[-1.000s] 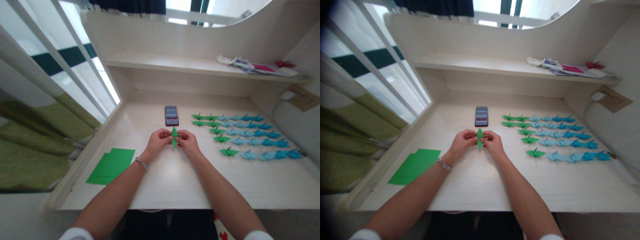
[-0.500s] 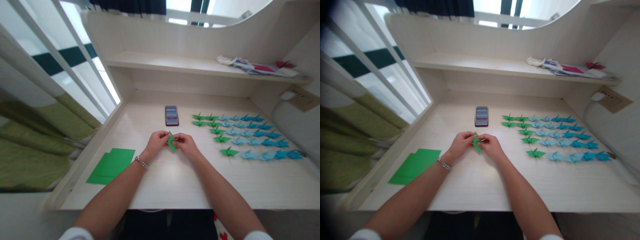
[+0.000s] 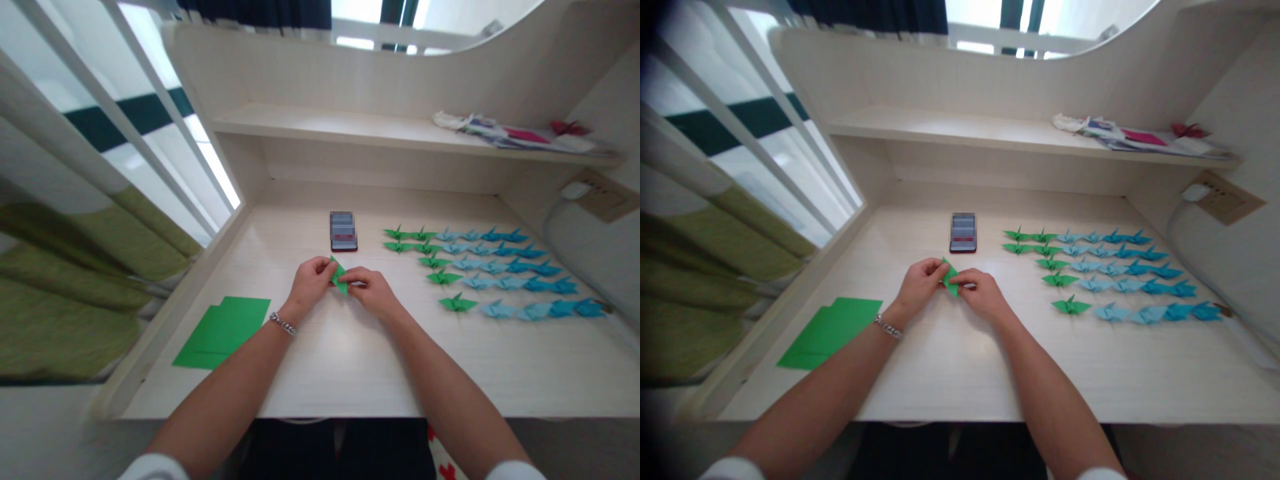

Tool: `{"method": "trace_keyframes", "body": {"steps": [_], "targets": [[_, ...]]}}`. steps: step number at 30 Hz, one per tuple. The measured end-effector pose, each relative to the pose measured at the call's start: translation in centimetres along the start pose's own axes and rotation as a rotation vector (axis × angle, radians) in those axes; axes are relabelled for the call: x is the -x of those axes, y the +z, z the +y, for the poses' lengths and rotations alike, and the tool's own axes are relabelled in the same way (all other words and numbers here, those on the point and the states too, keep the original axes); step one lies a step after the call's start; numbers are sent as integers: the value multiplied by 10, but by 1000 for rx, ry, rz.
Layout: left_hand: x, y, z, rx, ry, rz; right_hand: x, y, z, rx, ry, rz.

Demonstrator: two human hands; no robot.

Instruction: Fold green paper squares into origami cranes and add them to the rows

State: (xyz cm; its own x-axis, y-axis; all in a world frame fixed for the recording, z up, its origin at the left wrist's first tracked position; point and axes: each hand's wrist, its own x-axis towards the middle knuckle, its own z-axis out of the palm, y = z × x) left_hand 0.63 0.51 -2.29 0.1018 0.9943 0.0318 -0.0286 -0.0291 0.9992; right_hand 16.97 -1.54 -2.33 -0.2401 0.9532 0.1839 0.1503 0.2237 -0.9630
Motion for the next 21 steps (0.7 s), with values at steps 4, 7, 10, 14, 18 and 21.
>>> {"method": "trace_keyframes", "body": {"steps": [4, 7, 10, 14, 18, 21], "targets": [[2, 1, 0, -95, 80, 13, 0, 3, -1, -58, 112, 57], [2, 2, -2, -89, 82, 11, -2, 7, 2, -54, 154, 122], [1, 3, -3, -7, 20, 13, -4, 9, 6, -111, 167, 183], [2, 4, -1, 55, -18, -26, -6, 9, 10, -151, 206, 208], [4, 4, 0, 28, -23, -91, -5, 8, 11, -241, 210, 187], [3, 3, -2, 10, -13, -66, -5, 10, 12, -240, 205, 192]]}}
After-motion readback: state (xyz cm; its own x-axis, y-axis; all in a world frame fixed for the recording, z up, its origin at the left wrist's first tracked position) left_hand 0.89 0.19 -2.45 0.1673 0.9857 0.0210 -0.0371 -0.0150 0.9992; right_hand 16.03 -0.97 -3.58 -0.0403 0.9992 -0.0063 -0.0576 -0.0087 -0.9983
